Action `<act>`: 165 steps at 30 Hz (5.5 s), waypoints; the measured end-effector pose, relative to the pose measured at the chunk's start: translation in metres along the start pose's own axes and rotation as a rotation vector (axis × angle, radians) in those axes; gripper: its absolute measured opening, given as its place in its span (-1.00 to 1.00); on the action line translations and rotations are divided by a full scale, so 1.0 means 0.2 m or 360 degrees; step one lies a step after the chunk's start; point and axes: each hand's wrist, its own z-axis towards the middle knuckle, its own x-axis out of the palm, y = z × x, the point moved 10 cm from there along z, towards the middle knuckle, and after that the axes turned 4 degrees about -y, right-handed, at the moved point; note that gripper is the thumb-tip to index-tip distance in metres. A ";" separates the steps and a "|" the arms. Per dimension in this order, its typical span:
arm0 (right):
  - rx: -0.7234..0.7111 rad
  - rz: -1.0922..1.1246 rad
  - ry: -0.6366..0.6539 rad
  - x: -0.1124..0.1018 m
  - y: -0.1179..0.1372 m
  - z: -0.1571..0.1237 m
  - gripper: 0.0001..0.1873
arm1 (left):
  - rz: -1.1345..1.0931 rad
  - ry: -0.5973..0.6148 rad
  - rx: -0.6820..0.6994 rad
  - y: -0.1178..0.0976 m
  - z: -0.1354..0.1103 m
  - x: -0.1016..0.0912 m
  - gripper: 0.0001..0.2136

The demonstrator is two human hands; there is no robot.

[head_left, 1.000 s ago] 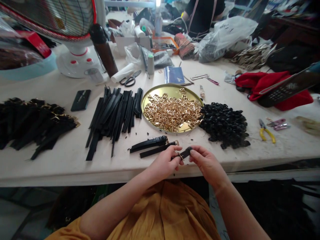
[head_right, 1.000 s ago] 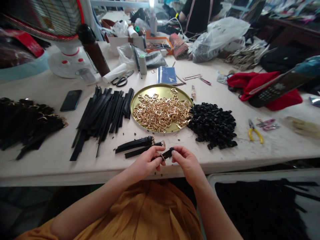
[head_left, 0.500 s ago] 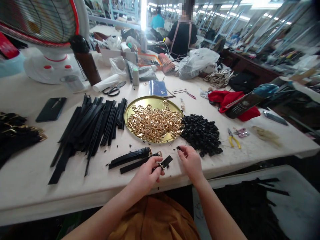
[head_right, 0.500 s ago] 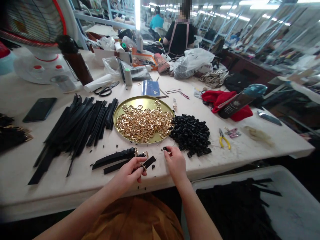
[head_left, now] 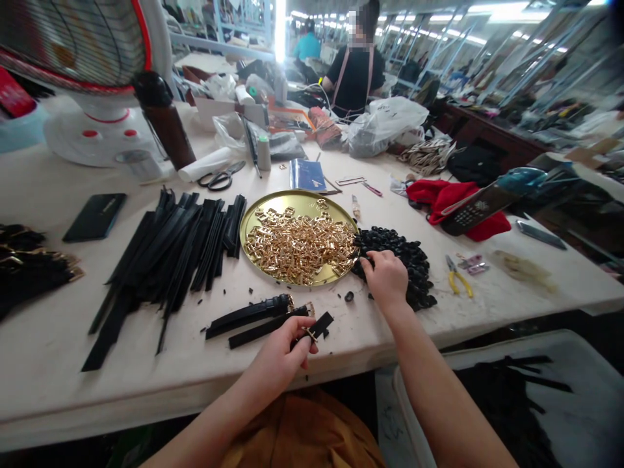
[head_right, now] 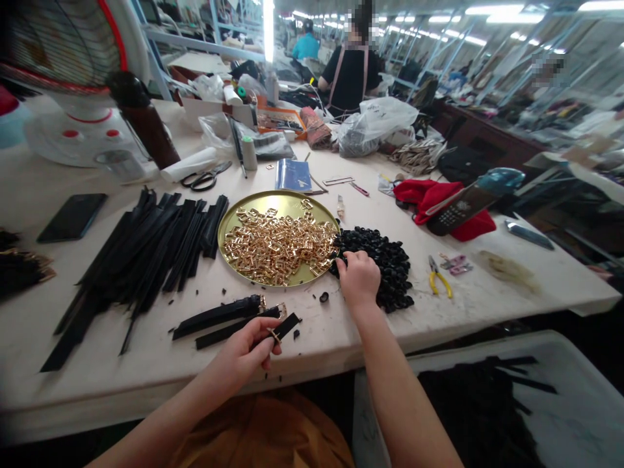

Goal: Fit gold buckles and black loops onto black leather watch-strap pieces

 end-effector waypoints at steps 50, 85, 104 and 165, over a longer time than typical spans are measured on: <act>0.1486 0.2920 0.0709 0.00 0.44 -0.77 -0.78 | 0.0412 -0.0344 0.0263 -0.15 -0.18 -0.12 -0.74; 0.1121 0.2407 0.0976 0.01 0.42 -0.82 -0.74 | 0.0856 0.0009 0.0453 -0.18 -0.17 0.01 -0.75; 0.1384 0.2961 0.0944 -0.09 0.60 -0.94 -0.83 | 0.0687 -0.0154 0.0378 -0.15 -0.27 -0.03 -0.68; 0.1267 0.2736 0.1315 -0.13 0.65 -1.25 -0.74 | 0.0873 0.0112 0.0208 0.01 -0.48 -0.03 -0.68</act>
